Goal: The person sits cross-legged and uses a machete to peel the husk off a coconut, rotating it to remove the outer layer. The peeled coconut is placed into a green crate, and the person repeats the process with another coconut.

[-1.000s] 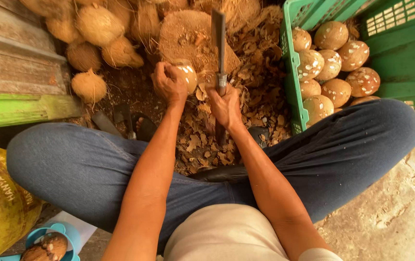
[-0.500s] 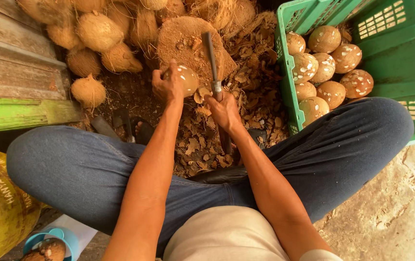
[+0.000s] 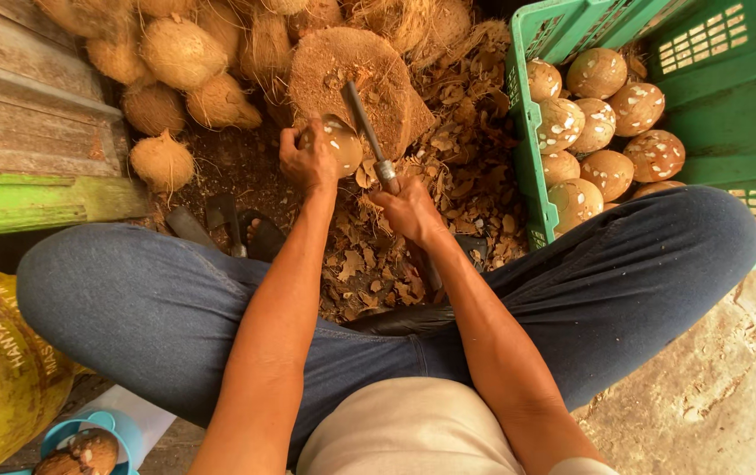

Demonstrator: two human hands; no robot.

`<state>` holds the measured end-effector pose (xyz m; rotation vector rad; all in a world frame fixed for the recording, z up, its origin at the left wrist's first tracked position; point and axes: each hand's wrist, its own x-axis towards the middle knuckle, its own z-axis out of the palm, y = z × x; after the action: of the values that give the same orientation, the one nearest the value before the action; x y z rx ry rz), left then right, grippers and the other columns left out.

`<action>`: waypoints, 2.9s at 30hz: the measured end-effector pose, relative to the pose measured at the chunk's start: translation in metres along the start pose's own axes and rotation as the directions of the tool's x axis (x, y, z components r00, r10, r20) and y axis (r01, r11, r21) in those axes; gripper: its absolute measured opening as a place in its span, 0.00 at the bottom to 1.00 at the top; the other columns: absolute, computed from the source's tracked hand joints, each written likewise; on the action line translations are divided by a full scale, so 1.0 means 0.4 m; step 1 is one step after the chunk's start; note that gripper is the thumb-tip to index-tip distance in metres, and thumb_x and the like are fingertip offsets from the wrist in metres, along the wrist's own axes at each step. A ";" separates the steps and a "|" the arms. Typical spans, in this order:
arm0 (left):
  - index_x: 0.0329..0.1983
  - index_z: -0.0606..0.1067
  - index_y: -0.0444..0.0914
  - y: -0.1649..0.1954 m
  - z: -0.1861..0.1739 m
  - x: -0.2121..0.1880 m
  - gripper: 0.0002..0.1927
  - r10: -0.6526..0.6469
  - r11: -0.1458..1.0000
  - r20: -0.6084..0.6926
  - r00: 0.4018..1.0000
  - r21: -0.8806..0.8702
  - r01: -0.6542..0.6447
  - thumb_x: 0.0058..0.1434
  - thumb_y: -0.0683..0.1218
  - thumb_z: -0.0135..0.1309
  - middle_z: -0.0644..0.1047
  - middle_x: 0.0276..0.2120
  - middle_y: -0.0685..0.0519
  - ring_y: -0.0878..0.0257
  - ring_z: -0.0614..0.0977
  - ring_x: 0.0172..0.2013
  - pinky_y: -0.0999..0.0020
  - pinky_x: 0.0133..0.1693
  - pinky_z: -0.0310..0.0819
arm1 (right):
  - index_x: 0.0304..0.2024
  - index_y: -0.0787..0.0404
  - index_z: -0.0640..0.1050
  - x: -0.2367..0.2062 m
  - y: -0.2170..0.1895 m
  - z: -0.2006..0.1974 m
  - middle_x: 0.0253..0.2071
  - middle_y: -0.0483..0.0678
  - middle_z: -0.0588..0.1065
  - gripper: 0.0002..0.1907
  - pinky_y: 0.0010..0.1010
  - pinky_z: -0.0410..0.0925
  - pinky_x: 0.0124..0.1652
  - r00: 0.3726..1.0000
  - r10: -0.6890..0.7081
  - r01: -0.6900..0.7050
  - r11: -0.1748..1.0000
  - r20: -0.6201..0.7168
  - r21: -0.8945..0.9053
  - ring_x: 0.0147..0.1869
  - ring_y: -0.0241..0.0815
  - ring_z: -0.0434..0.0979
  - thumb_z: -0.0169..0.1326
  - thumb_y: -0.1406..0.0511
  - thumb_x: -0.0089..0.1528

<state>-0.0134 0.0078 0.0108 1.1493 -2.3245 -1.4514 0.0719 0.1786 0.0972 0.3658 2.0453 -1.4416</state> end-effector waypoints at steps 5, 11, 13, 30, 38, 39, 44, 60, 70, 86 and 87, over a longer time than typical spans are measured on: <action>0.30 0.71 0.47 -0.052 0.015 -0.008 0.26 0.097 0.992 -0.005 0.995 0.085 -0.096 0.58 0.73 0.49 0.74 0.29 0.58 0.64 0.76 0.30 0.62 0.29 0.64 | 0.24 0.56 0.66 0.003 0.014 -0.001 0.19 0.42 0.67 0.17 0.30 0.63 0.19 0.946 -0.284 0.302 0.947 -0.154 0.112 0.17 0.33 0.62 0.55 0.63 0.66; 0.32 0.70 0.46 -0.013 -0.012 -0.015 0.24 0.029 1.000 0.062 0.998 -0.012 -0.028 0.54 0.69 0.51 0.70 0.43 0.54 0.59 0.78 0.39 0.58 0.30 0.75 | 0.34 0.53 0.70 0.025 0.035 0.020 0.19 0.41 0.68 0.04 0.27 0.61 0.15 0.999 -0.026 0.028 0.995 -0.028 0.098 0.15 0.32 0.62 0.52 0.64 0.62; 0.32 0.71 0.45 -0.004 -0.022 -0.011 0.24 0.091 0.995 0.045 0.995 0.039 -0.093 0.56 0.68 0.52 0.70 0.42 0.53 0.57 0.77 0.41 0.55 0.34 0.74 | 0.33 0.54 0.68 0.031 0.035 0.013 0.18 0.42 0.66 0.06 0.28 0.59 0.14 0.999 -0.047 0.049 0.990 -0.023 0.129 0.14 0.33 0.61 0.52 0.63 0.62; 0.28 0.70 0.45 -0.022 -0.005 0.031 0.24 0.108 0.986 0.031 0.994 0.126 -0.111 0.58 0.69 0.53 0.71 0.39 0.53 0.58 0.75 0.37 0.57 0.33 0.69 | 0.27 0.54 0.69 0.001 -0.006 -0.004 0.18 0.43 0.65 0.13 0.28 0.62 0.15 0.996 -0.045 0.062 0.973 -0.081 0.222 0.15 0.34 0.61 0.50 0.60 0.65; 0.36 0.70 0.44 0.000 -0.029 0.013 0.32 0.086 0.996 0.098 0.991 -0.018 -0.085 0.51 0.74 0.60 0.74 0.38 0.52 0.59 0.76 0.38 0.57 0.39 0.71 | 0.31 0.59 0.70 0.020 0.011 0.013 0.20 0.43 0.67 0.10 0.29 0.65 0.16 0.975 -0.171 0.196 0.962 -0.144 0.188 0.17 0.34 0.64 0.51 0.61 0.65; 0.39 0.69 0.44 0.014 -0.036 -0.002 0.34 0.006 1.000 0.044 0.999 -0.011 -0.005 0.47 0.73 0.62 0.71 0.39 0.52 0.58 0.76 0.37 0.56 0.37 0.73 | 0.33 0.60 0.69 0.022 0.021 0.019 0.21 0.43 0.68 0.09 0.29 0.67 0.17 0.976 -0.164 0.191 0.960 -0.141 0.203 0.18 0.34 0.65 0.52 0.62 0.64; 0.46 0.63 0.44 0.064 -0.051 -0.064 0.43 -0.314 0.943 -0.016 0.949 -0.126 0.309 0.40 0.72 0.69 0.73 0.38 0.47 0.53 0.79 0.38 0.57 0.39 0.77 | 0.42 0.55 0.70 0.024 0.037 0.043 0.22 0.43 0.69 0.09 0.27 0.65 0.20 0.995 -0.015 0.022 0.997 -0.096 0.075 0.20 0.33 0.67 0.54 0.60 0.63; 0.40 0.76 0.46 0.054 -0.014 0.015 0.24 -0.056 0.978 0.103 0.993 0.208 0.033 0.65 0.67 0.41 0.78 0.44 0.52 0.57 0.81 0.38 0.63 0.35 0.73 | 0.32 0.55 0.72 -0.010 -0.025 0.043 0.20 0.42 0.66 0.13 0.28 0.61 0.17 0.992 -0.108 0.110 0.994 -0.059 0.019 0.18 0.33 0.60 0.49 0.58 0.70; 0.38 0.75 0.46 0.062 0.000 -0.001 0.18 -0.083 0.984 0.039 0.996 0.165 0.075 0.65 0.63 0.44 0.77 0.42 0.50 0.58 0.78 0.38 0.58 0.37 0.72 | 0.26 0.56 0.68 0.008 -0.011 0.054 0.18 0.40 0.65 0.16 0.28 0.62 0.16 0.883 -0.388 0.448 0.865 -0.264 0.227 0.17 0.32 0.61 0.52 0.61 0.69; 0.34 0.76 0.45 0.067 -0.012 -0.047 0.15 0.005 1.000 -0.052 0.999 -0.014 -0.005 0.60 0.59 0.49 0.79 0.40 0.50 0.59 0.80 0.38 0.59 0.37 0.74 | 0.28 0.54 0.71 0.037 0.027 0.034 0.18 0.39 0.66 0.14 0.29 0.61 0.15 0.908 -0.374 0.354 0.926 -0.187 -0.132 0.16 0.31 0.62 0.48 0.58 0.68; 0.35 0.76 0.45 0.068 -0.017 -0.052 0.16 -0.037 0.998 -0.028 0.999 0.055 0.038 0.61 0.59 0.48 0.78 0.41 0.50 0.58 0.80 0.38 0.58 0.37 0.73 | 0.29 0.53 0.71 0.037 0.026 0.028 0.18 0.38 0.68 0.13 0.28 0.62 0.15 0.861 -0.460 0.446 0.888 -0.216 -0.113 0.16 0.30 0.64 0.47 0.59 0.68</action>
<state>-0.0098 0.0234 0.0418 1.2254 -2.3510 -1.3829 0.0697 0.1704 0.0777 0.0231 2.4833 -1.6667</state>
